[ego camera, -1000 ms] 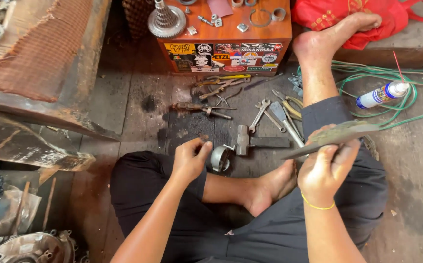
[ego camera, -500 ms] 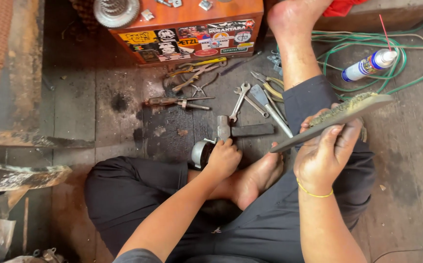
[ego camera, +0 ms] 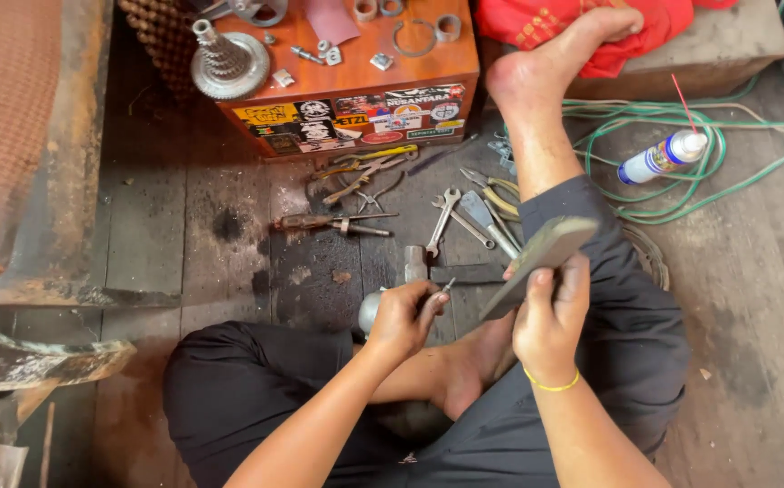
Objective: The person sits on the floor and cleans a small metal mechanical part using a wire brush. They hold the part in one hand and scrub it with the brush in the other, rotating the object to clean different sides. The person also uses a hammer to tap the part at one point.
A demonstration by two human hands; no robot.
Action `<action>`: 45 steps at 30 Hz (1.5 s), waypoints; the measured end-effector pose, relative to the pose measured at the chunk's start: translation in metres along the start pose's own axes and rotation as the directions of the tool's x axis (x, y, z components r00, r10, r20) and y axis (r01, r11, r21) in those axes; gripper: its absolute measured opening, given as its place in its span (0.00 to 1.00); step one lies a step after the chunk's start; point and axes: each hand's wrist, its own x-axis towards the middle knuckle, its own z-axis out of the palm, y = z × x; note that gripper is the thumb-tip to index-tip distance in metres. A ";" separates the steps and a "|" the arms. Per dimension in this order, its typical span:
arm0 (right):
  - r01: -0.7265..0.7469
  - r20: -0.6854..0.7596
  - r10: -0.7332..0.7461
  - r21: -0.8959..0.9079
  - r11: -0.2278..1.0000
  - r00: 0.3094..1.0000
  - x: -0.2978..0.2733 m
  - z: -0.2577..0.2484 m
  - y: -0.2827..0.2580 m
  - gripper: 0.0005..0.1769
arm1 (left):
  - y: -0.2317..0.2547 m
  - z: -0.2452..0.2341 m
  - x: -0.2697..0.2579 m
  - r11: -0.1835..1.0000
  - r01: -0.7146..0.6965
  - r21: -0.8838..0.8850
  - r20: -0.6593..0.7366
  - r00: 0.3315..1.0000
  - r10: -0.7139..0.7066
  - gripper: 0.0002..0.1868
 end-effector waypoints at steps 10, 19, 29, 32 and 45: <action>0.409 0.328 -0.279 -0.447 0.796 0.902 -0.052 0.037 -0.033 0.26 | 0.102 -0.075 -0.052 0.921 -0.337 -0.197 -0.194 0.934 0.301 0.05; 0.511 0.423 -0.329 -0.454 0.730 0.845 -0.065 0.052 -0.022 0.19 | 0.119 -0.102 -0.079 0.903 -0.371 -0.218 -0.183 0.924 0.336 0.02; 0.546 0.405 -0.378 -0.482 0.685 0.833 -0.066 0.041 -0.003 0.21 | 0.135 -0.096 -0.081 0.942 -0.274 -0.195 -0.206 0.950 0.234 0.09; 0.502 0.301 -0.407 -0.407 0.763 0.862 -0.075 0.033 -0.024 0.20 | 0.132 -0.086 -0.081 0.957 -0.242 -0.160 -0.175 0.961 0.214 0.12; 0.482 0.333 -0.360 -0.449 0.753 0.872 -0.062 0.036 -0.020 0.22 | 0.148 -0.073 -0.069 0.980 -0.184 -0.071 -0.254 0.954 0.161 0.10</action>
